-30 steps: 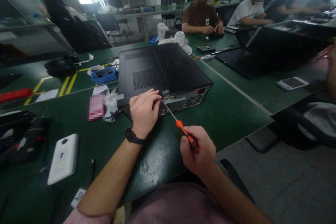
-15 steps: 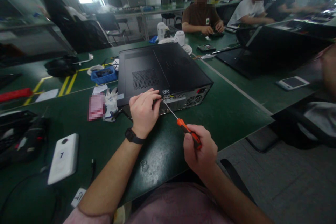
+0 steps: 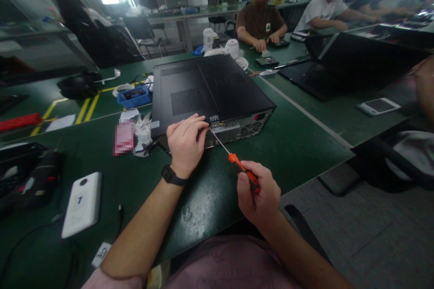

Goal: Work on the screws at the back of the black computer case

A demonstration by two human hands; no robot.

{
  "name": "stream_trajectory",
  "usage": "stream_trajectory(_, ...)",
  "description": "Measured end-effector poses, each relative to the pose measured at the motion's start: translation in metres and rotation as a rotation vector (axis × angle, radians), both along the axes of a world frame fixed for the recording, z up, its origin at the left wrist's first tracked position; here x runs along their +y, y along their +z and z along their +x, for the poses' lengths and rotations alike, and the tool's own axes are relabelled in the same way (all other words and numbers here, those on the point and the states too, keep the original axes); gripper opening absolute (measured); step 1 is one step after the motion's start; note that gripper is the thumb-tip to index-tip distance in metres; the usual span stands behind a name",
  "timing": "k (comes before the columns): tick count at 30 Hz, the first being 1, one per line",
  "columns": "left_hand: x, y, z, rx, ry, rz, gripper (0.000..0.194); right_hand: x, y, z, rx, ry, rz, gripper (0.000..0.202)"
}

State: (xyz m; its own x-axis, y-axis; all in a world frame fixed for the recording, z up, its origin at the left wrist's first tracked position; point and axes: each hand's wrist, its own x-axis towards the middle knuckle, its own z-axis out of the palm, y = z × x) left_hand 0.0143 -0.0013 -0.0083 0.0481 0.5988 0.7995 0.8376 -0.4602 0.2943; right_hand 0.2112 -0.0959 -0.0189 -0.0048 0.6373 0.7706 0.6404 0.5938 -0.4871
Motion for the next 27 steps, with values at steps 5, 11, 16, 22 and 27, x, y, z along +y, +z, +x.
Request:
stream_trajectory(5,-0.0006,0.0002,-0.0003,-0.016,-0.019,0.001,0.007,0.0004,0.0000,0.0002,0.009,0.045,0.009,0.022)
stream_trajectory(11,-0.0011,0.0013,0.0003,0.006,-0.002,0.005,0.006,0.0007,-0.0012,0.0008,0.001,0.075,0.008,0.024)
stream_trajectory(16,-0.0008,0.0013,-0.0002,-0.006,-0.015,0.000,0.006,0.0010,-0.0009,0.0013,-0.011,0.063,0.007,0.023)
stream_trajectory(22,-0.0011,0.0013,0.0001,-0.008,-0.005,-0.016,0.006,0.0019,0.0002,0.0007,-0.012,0.070,0.017,0.023)
stream_trajectory(27,-0.0010,0.0012,0.0006,0.007,0.000,-0.007,0.005,0.0019,0.0010,-0.0004,-0.007,0.074,0.026,0.024)
